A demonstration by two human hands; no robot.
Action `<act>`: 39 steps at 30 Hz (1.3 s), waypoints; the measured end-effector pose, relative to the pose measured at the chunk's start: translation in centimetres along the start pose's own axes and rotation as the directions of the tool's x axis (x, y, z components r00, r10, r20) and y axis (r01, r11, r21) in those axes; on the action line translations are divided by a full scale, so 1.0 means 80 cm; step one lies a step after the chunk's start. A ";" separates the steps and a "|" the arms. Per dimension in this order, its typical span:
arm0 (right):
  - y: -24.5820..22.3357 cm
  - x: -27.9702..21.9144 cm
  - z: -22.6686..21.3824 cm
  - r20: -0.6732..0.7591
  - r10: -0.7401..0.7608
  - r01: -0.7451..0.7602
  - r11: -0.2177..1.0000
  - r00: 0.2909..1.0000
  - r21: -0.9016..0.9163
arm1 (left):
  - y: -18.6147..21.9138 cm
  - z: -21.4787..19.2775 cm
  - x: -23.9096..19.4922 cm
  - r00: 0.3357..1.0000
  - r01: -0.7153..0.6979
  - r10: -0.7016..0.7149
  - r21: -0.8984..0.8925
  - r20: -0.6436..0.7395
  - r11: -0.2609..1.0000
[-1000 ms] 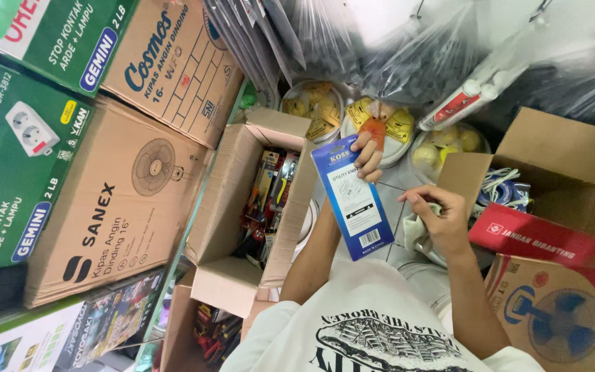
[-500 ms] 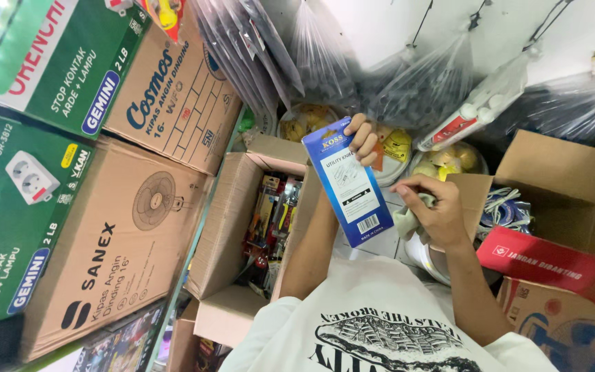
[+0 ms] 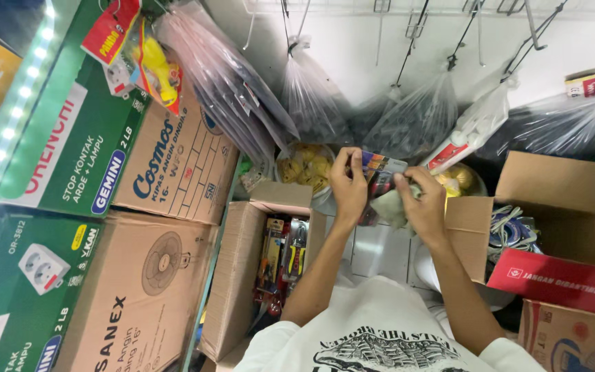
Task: The person repeatedly picks up packaged tools from a cardboard box, wipes the packaging with a cloth, and hangs them on a wall display rack. The person handles items one at a time, including pliers and screwdrivers, wiping them before placing them on hooks.
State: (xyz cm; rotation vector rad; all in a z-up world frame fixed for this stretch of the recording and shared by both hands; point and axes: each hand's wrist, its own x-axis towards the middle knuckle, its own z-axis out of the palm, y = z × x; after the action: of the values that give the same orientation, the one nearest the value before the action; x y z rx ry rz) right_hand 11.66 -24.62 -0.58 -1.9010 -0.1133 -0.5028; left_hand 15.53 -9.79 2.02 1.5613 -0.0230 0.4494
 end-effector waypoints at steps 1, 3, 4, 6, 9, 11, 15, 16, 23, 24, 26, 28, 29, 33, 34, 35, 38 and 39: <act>0.020 0.004 0.004 0.015 0.119 -0.120 0.989 0.993 0.086 | 0.007 0.002 0.002 1.000 0.001 -0.002 0.010 0.011 1.000; 0.054 0.012 0.015 0.072 0.288 -0.297 0.914 0.955 0.276 | 0.023 0.000 0.008 0.996 -0.018 0.016 0.026 0.083 0.999; 0.069 0.020 0.018 0.106 0.335 -0.350 0.860 0.936 0.371 | 0.030 0.000 0.011 0.989 -0.039 0.035 0.024 0.144 0.999; 0.090 0.032 0.024 0.185 0.387 -0.424 0.741 0.903 0.521 | 0.036 0.003 0.020 0.977 -0.033 0.023 0.048 0.212 0.998; 0.102 0.044 0.032 0.258 0.418 -0.480 0.614 0.871 0.626 | 0.024 0.013 0.035 0.970 0.062 -0.071 0.045 0.234 0.997; 0.102 0.055 0.030 0.229 0.455 -0.488 0.608 0.861 0.626 | 0.007 0.019 0.049 0.957 0.146 -0.121 -0.076 0.264 0.986; 0.083 0.080 0.017 0.155 0.380 -0.396 0.715 0.912 0.576 | -0.035 0.031 0.070 0.933 0.249 -0.168 -0.236 0.318 0.939; 0.077 0.089 0.014 0.144 0.343 -0.364 0.759 0.928 0.540 | -0.044 0.036 0.075 0.928 0.284 -0.204 -0.239 0.312 0.928; 0.077 0.164 0.006 0.081 0.312 -0.320 0.878 0.947 0.355 | -0.069 0.082 0.129 0.907 0.373 -0.258 -0.351 0.333 0.859; 0.081 0.176 0.007 0.062 0.296 -0.298 0.888 0.953 0.350 | -0.072 0.090 0.140 0.907 0.377 -0.263 -0.354 0.329 0.856; 0.092 0.198 0.008 0.025 0.264 -0.257 0.906 0.964 0.336 | -0.078 0.106 0.158 0.907 0.384 -0.274 -0.362 0.319 0.849; 0.103 0.219 0.008 -0.011 0.226 -0.217 0.947 0.974 0.238 | -0.084 0.120 0.174 0.911 0.380 -0.277 -0.361 0.305 0.851; 0.108 0.230 0.007 -0.028 0.204 -0.195 0.963 0.979 0.187 | -0.086 0.127 0.183 0.914 0.377 -0.277 -0.361 0.297 0.853; 0.122 0.253 0.009 -0.043 0.209 -0.187 0.938 0.977 0.293 | -0.095 0.147 0.206 0.953 0.267 -0.208 -0.284 0.219 0.921; 0.124 0.259 0.011 -0.054 0.209 -0.185 0.939 0.976 0.290 | -0.095 0.151 0.209 0.952 0.276 -0.223 -0.276 0.209 0.921; 0.126 0.264 0.012 -0.065 0.210 -0.183 0.940 0.976 0.287 | -0.096 0.153 0.213 0.951 0.285 -0.237 -0.268 0.199 0.920; 0.129 0.272 0.011 -0.082 0.199 -0.174 0.956 0.977 0.236 | -0.100 0.160 0.223 0.959 0.260 -0.217 -0.265 0.179 0.929; 0.130 0.275 0.010 -0.080 0.219 -0.197 0.955 0.972 0.223 | -0.100 0.162 0.225 0.958 0.266 -0.224 -0.269 0.178 0.926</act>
State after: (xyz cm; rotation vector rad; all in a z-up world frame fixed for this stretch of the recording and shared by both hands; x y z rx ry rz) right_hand 35.01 -31.35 -1.17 -1.6502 0.0979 -0.4269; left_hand 37.89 -17.16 0.03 1.2819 -0.0041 0.1255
